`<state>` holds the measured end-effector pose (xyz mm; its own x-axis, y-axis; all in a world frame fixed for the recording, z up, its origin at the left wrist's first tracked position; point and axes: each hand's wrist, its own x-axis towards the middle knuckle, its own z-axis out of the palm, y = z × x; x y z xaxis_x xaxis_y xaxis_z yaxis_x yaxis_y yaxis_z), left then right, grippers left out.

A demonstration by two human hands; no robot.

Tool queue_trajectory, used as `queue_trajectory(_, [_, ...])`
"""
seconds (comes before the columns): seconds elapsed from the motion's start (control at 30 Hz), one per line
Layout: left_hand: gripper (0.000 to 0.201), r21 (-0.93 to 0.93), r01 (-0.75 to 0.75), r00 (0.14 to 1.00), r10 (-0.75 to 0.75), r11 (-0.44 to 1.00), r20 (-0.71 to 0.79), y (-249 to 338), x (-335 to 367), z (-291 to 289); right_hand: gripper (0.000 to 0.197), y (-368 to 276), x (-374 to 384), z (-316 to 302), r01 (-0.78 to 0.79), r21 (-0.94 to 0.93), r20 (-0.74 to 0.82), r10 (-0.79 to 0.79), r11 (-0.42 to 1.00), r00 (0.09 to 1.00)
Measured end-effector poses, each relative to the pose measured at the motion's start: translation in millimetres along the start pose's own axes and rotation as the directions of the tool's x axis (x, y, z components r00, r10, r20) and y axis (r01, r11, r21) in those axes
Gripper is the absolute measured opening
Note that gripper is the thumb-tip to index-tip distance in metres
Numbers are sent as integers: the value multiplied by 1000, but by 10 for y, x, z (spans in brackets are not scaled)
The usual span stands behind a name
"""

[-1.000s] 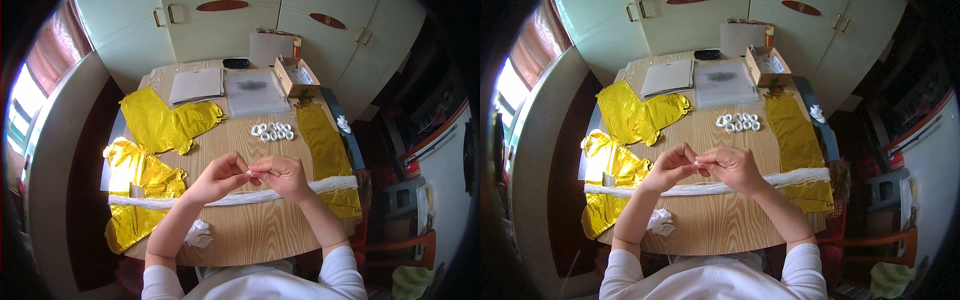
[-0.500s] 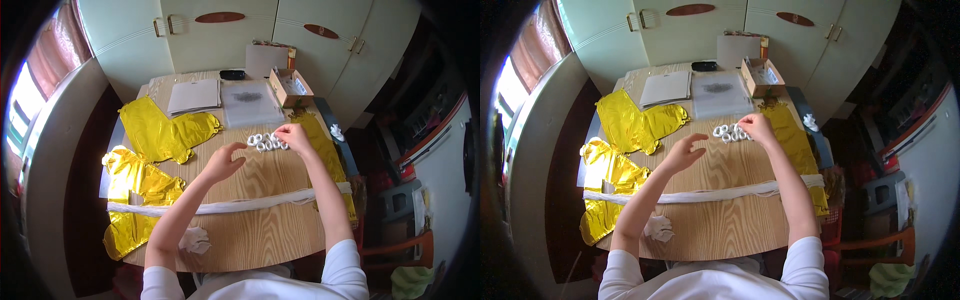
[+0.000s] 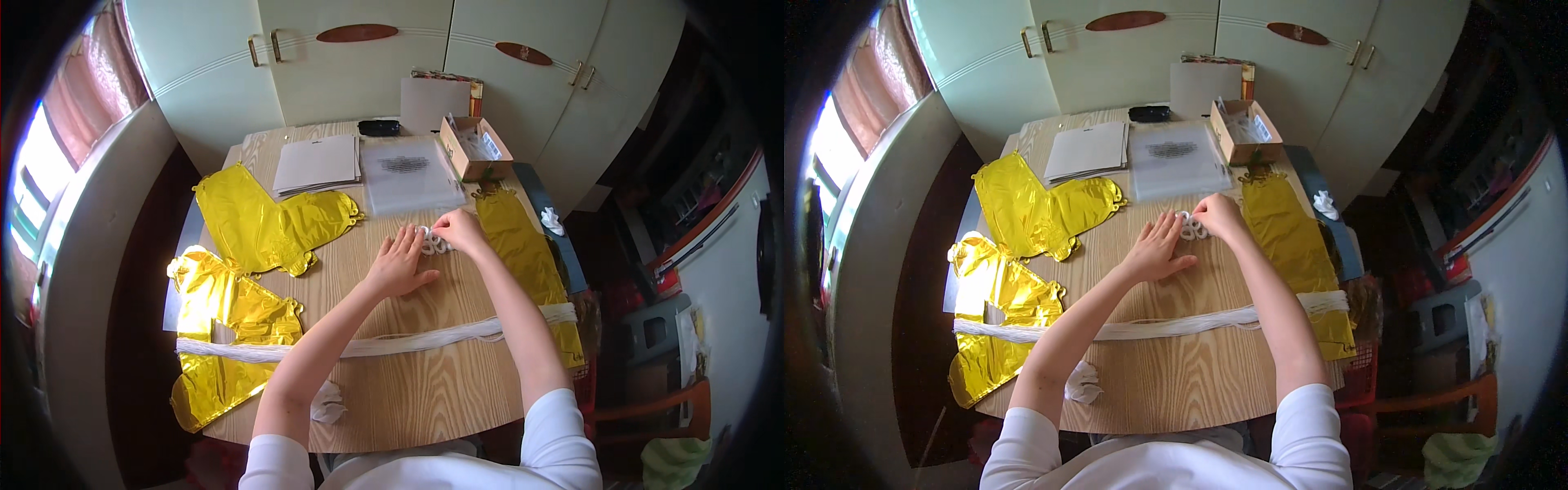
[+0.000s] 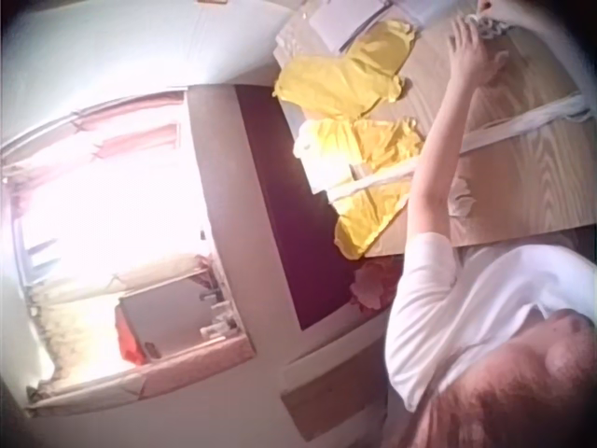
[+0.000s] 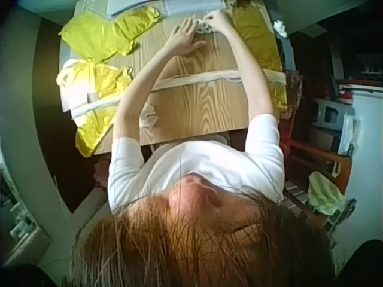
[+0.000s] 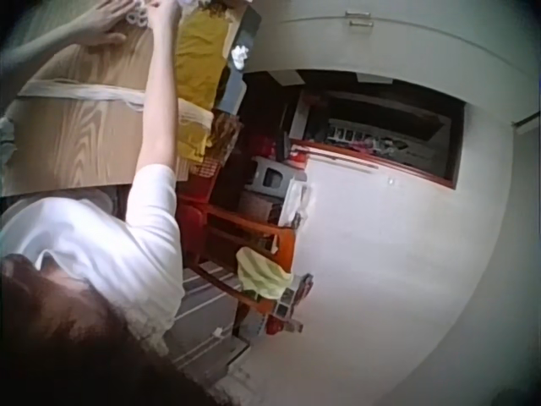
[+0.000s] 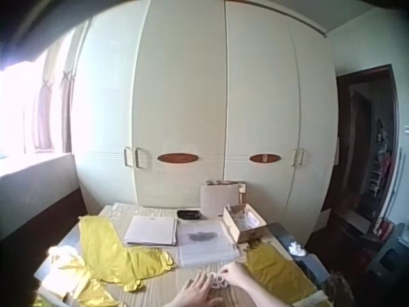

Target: Attaching plastic clips to a white strip for balloon decoration assembly.

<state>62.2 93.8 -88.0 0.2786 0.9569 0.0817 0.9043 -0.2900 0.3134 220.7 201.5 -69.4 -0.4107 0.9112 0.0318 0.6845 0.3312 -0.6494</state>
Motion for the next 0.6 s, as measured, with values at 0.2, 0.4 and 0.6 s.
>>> queue_trajectory(0.2, [88,33,-9,1000,9,999,-1,8,10,63,17,-13,-15,42,14,-22,-32,-15,1000,999])
queue_trajectory(0.4, [87,55,-12,1000,13,998,-16,54,-1,79,19,-36,-111,21,67,-56,-136,-74,996,988])
queue_trajectory(0.6, [88,2,-21,996,21,1000,-88,-59,60,-40,52,182,-240,-106,356,-140,-31,-363,924,931])
